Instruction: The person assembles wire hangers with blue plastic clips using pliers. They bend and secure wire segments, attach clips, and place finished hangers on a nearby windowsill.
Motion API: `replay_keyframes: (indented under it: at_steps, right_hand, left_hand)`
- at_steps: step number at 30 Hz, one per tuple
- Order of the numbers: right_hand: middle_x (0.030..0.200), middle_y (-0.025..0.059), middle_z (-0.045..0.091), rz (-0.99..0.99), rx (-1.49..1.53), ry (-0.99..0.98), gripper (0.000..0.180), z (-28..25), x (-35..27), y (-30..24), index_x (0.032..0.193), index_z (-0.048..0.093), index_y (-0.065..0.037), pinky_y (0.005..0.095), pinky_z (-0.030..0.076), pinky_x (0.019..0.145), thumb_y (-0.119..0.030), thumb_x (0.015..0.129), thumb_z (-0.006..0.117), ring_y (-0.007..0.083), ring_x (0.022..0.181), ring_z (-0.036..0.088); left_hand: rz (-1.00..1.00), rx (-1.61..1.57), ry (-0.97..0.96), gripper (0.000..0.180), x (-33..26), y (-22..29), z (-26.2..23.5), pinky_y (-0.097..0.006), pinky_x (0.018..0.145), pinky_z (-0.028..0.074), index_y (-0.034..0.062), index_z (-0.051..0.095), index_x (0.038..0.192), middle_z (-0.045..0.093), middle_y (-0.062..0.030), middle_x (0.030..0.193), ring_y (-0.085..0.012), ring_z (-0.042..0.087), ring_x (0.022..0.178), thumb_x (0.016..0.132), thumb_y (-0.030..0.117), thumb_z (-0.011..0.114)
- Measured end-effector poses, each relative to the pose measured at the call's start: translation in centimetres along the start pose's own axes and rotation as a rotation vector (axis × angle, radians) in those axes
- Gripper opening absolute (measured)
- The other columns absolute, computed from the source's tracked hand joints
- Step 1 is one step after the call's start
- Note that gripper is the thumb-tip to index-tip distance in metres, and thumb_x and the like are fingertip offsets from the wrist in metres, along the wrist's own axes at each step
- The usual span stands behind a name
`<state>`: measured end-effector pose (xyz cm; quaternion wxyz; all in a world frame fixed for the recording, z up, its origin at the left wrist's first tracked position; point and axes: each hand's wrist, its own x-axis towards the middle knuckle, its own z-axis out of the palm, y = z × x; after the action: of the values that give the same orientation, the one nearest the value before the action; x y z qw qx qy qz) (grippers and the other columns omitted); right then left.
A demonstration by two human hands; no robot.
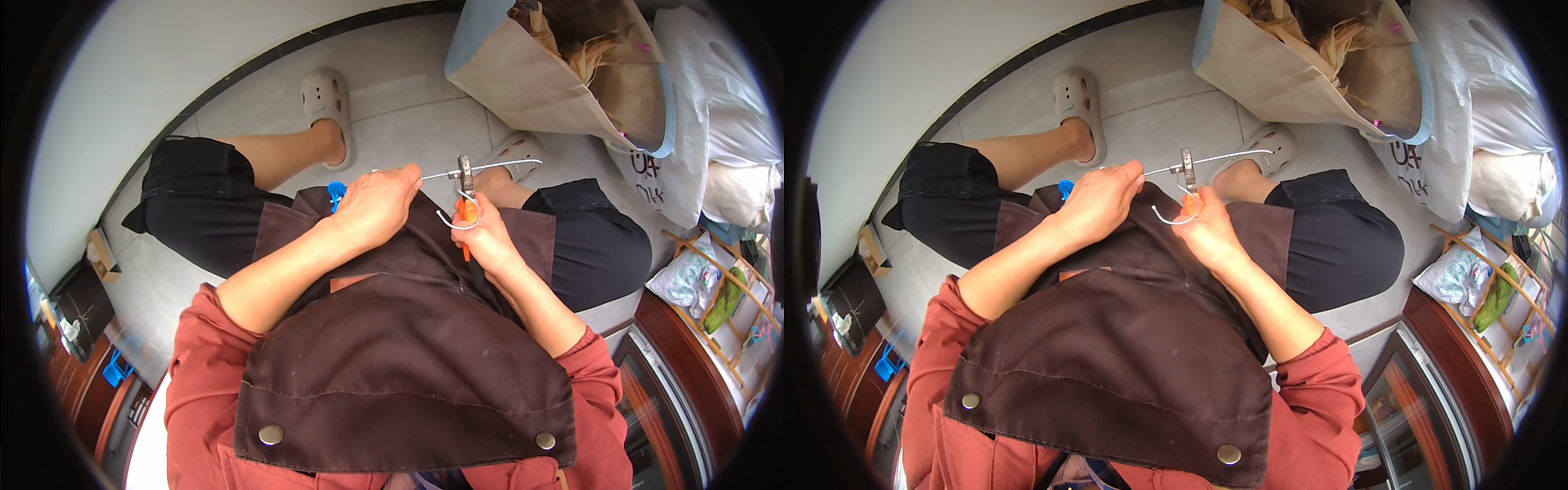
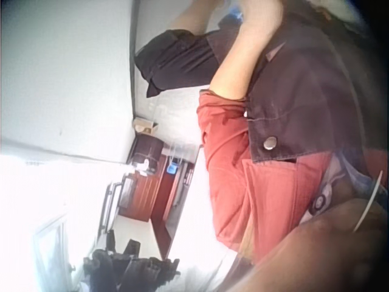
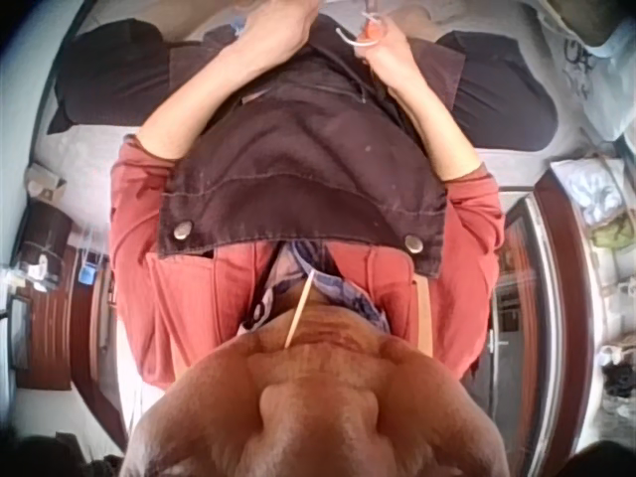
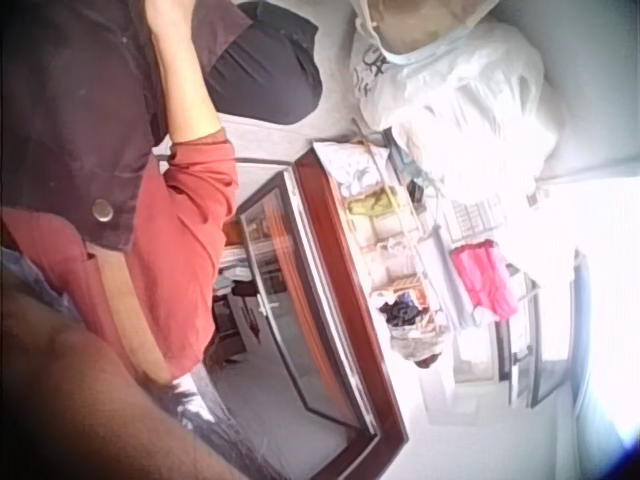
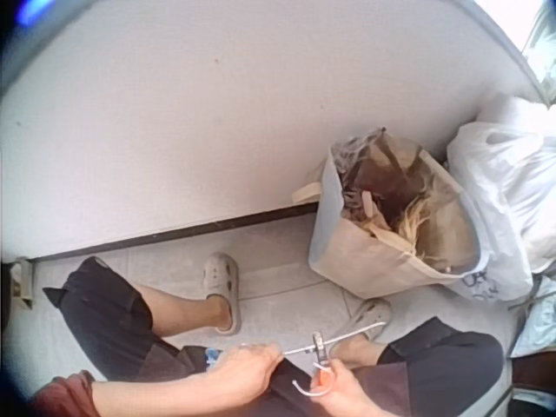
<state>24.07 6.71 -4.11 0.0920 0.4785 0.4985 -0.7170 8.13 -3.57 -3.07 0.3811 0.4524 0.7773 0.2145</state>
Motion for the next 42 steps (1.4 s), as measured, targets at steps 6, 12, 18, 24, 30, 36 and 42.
replay_keyframes:
  at_steps: [6, 12, 18, 24, 30, 36, 42]
  right_hand:
    - [0.074, 0.0005, 0.045, 0.022, 0.035, -0.104, 0.035, 0.1, -0.6, -1.6, 0.094, 0.043, -0.004, 0.0205, 0.039, 0.055, 0.004, 0.062, 0.055, 0.0079, 0.063, 0.044]
    - [0.076, 0.0003, 0.047, 0.098, 0.312, -0.307, 0.037, 0.2, -1.8, -4.3, 0.096, 0.044, -0.006, 0.0219, 0.04, 0.06, 0.001, 0.061, 0.055, 0.0093, 0.068, 0.046]
    - [0.082, 0.0015, 0.047, 0.111, 0.431, -0.367, 0.036, 0.4, -2.8, -2.6, 0.096, 0.043, -0.006, 0.0239, 0.041, 0.063, -0.005, 0.064, 0.058, 0.0105, 0.069, 0.048]
    - [0.075, 0.0005, 0.047, 0.084, 0.561, -0.455, 0.032, 0.5, -2.5, -2.9, 0.09, 0.044, -0.007, 0.0256, 0.04, 0.064, -0.005, 0.062, 0.058, 0.0115, 0.068, 0.048]
    - [0.073, 0.0018, 0.046, 0.062, 0.837, -0.611, 0.034, 1.8, -2.9, -4.5, 0.092, 0.045, -0.006, 0.0305, 0.042, 0.069, -0.004, 0.061, 0.057, 0.013, 0.068, 0.047]
    - [0.074, 0.0034, 0.044, -0.024, 0.946, -0.773, 0.04, 2.5, -2.7, -4.6, 0.098, 0.045, -0.006, 0.0329, 0.04, 0.068, -0.003, 0.06, 0.057, 0.015, 0.071, 0.046]
    - [0.08, 0.0041, 0.043, -0.079, 1.022, -0.886, 0.041, 2.9, -3.1, -5.2, 0.1, 0.046, -0.007, 0.0343, 0.038, 0.07, -0.005, 0.061, 0.058, 0.016, 0.073, 0.044]
  left_hand:
    - [-0.18, -0.24, 0.075, 0.052, 0.3, -0.1, 0.9, -0.043, 0.058, 0.041, 0.0027, 0.057, 0.068, 0.055, -0.0171, 0.061, -0.038, 0.054, 0.064, 0.091, 0.046, 0.038]
    - [-0.081, -0.436, 0.274, 0.056, 0.5, -0.4, 0.7, -0.038, 0.051, 0.04, 0.0027, 0.054, 0.059, 0.051, -0.0135, 0.053, -0.0325, 0.052, 0.052, 0.093, 0.043, 0.036]
    - [0.02, -0.413, 0.312, 0.053, 0.1, -0.6, 1.3, -0.035, 0.048, 0.039, 0.002, 0.052, 0.056, 0.05, -0.01, 0.049, -0.0284, 0.05, 0.046, 0.094, 0.037, 0.038]
    - [0.12, -0.547, 0.302, 0.053, 1.1, -1.2, 1.5, -0.033, 0.047, 0.038, -0.0003, 0.05, 0.057, 0.048, -0.0084, 0.048, -0.0225, 0.047, 0.044, 0.095, 0.034, 0.037]
    - [0.201, -0.662, 0.342, 0.054, 2.2, -0.7, 0.0, -0.029, 0.046, 0.035, -0.0002, 0.047, 0.056, 0.043, -0.0051, 0.047, -0.0158, 0.04, 0.043, 0.095, 0.035, 0.035]
    - [0.167, -0.838, 0.304, 0.058, 2.0, 0.0, -0.5, -0.027, 0.047, 0.031, 0.0002, 0.044, 0.055, 0.039, -0.0025, 0.048, -0.0117, 0.035, 0.047, 0.096, 0.039, 0.032]
    - [0.209, -0.962, 0.316, 0.058, 2.3, 1.5, -0.7, -0.027, 0.047, 0.023, 0.0023, 0.036, 0.05, 0.031, -0.0008, 0.047, -0.0104, 0.024, 0.047, 0.097, 0.035, 0.027]
